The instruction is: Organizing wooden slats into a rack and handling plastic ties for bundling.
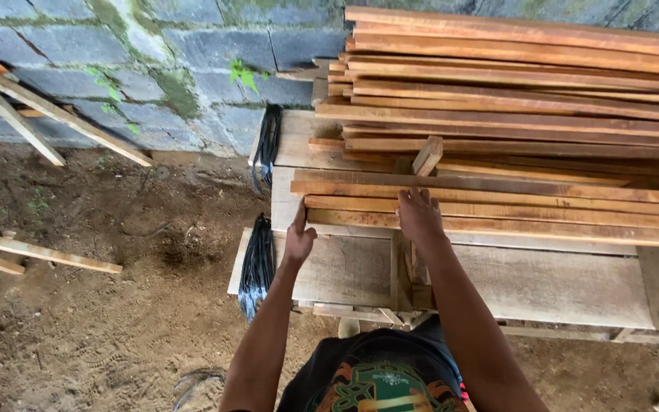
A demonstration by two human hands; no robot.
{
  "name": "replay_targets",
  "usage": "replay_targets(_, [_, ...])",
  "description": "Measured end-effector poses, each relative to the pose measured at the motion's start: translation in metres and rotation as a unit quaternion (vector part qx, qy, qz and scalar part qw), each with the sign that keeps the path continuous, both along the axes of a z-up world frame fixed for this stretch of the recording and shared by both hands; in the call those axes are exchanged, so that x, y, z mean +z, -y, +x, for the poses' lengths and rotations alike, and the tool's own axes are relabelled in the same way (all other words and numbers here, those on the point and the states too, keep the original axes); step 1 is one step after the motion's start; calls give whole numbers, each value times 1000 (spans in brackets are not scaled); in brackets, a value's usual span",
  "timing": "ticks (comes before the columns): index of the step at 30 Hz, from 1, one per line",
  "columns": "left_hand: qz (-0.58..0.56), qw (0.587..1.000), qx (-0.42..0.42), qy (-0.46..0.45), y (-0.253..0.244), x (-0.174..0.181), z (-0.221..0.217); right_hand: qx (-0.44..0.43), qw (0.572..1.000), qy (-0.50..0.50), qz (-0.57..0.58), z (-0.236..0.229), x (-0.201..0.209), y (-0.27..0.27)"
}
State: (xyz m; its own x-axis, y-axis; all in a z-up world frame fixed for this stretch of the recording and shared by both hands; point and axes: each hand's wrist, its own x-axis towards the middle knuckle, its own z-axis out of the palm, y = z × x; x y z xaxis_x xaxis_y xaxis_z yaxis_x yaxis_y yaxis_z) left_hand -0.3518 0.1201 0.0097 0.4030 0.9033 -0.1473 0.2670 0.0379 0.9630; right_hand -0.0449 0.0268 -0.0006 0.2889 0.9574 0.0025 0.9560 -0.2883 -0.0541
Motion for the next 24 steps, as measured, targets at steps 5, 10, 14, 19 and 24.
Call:
replay_targets(5, [8,1000,-4,-24,-4,-12,1,-9,1000,-12,-3,0,-5,-2])
replay_targets(10, [25,999,-18,-24,-5,0,3,-21,1000,1,22,-6,6,0])
replay_targets(14, [39,999,-23,7,-7,-12,-3,-10,997,-11,70,-1,-3,-4])
replay_targets(19, [25,996,81,18,-31,-47,-8,-12,996,-80,43,3,19,-13])
replay_targets(24, [-31,980,70,185,-48,-35,-11,49,994,-89,32,-5,42,-30])
